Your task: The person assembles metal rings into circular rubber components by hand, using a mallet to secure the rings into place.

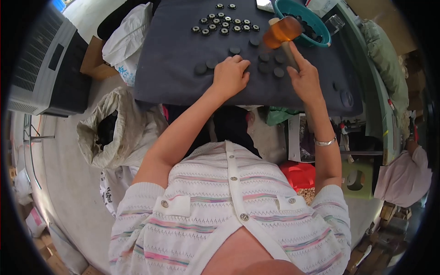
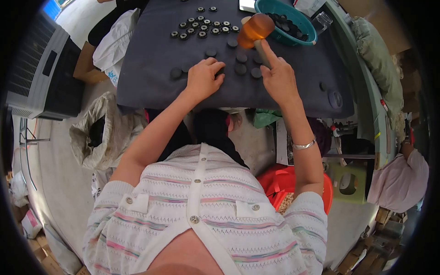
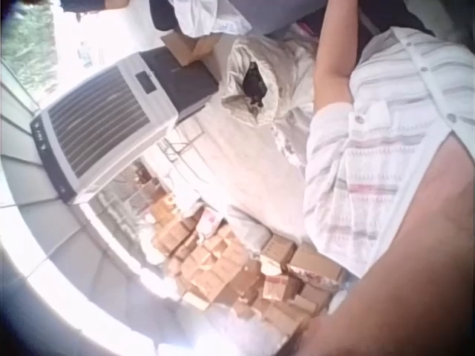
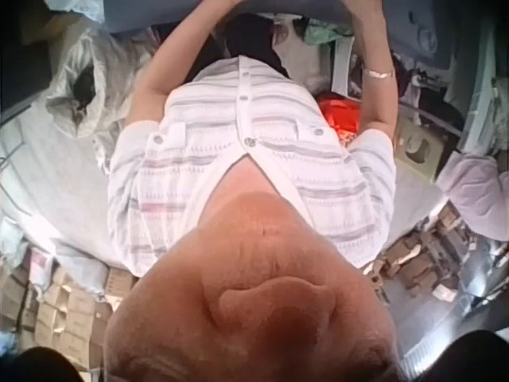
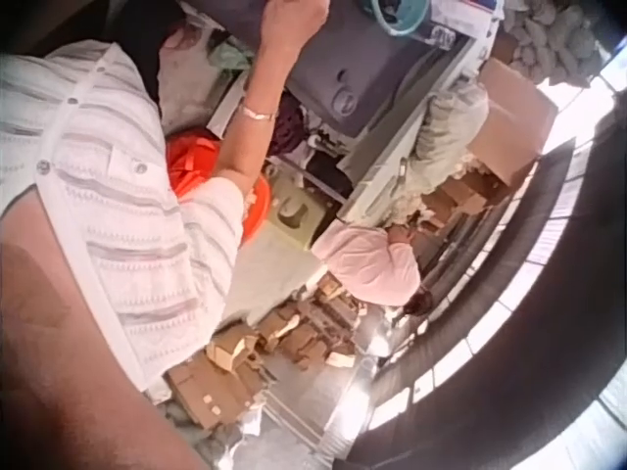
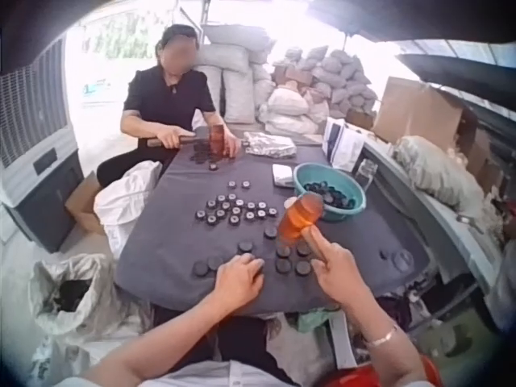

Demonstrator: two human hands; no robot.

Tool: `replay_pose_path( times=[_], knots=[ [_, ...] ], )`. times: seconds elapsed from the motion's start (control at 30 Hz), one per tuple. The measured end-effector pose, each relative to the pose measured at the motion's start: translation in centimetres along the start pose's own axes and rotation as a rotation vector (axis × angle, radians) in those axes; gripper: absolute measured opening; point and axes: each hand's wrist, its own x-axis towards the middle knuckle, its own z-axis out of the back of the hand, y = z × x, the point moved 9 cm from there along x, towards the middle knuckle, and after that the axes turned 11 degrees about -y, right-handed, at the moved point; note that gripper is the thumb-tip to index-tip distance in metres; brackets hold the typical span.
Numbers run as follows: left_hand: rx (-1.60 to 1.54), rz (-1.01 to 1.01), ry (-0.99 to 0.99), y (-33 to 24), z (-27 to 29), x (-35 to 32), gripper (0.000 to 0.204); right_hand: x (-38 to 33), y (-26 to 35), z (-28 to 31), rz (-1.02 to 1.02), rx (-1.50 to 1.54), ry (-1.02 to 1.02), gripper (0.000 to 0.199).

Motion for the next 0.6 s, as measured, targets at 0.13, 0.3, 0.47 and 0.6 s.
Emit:
replay_pose_path(
  times=[0.13, 0.3, 0.47, 0.6],
  knots=[
    [0.004, 0.018, 0.025, 0.4, -0.5, 1.2, 0.026, -1.2, -2.8, -3.3, -0.134, -0.148, 0.195, 0.071],
    [-0.018, 0.021, 0.022, 0.1, -0.1, 0.1, 0.027, -1.3, -2.3, -1.9, -0.162, -0.082, 0.127, 0.071],
    [-0.011, 0.058, 0.041, 0.5, -0.3, 0.4, 0.027, 1.5, -2.2, -3.2, 0.058, 0.013, 0.103, 0.070],
    [-0.033, 0.066, 0.048, 0.6, -0.5, 0.4, 0.027, 3.9, 0.6, -3.3, 0.061, 0.012, 0.010, 0.070]
  ],
)
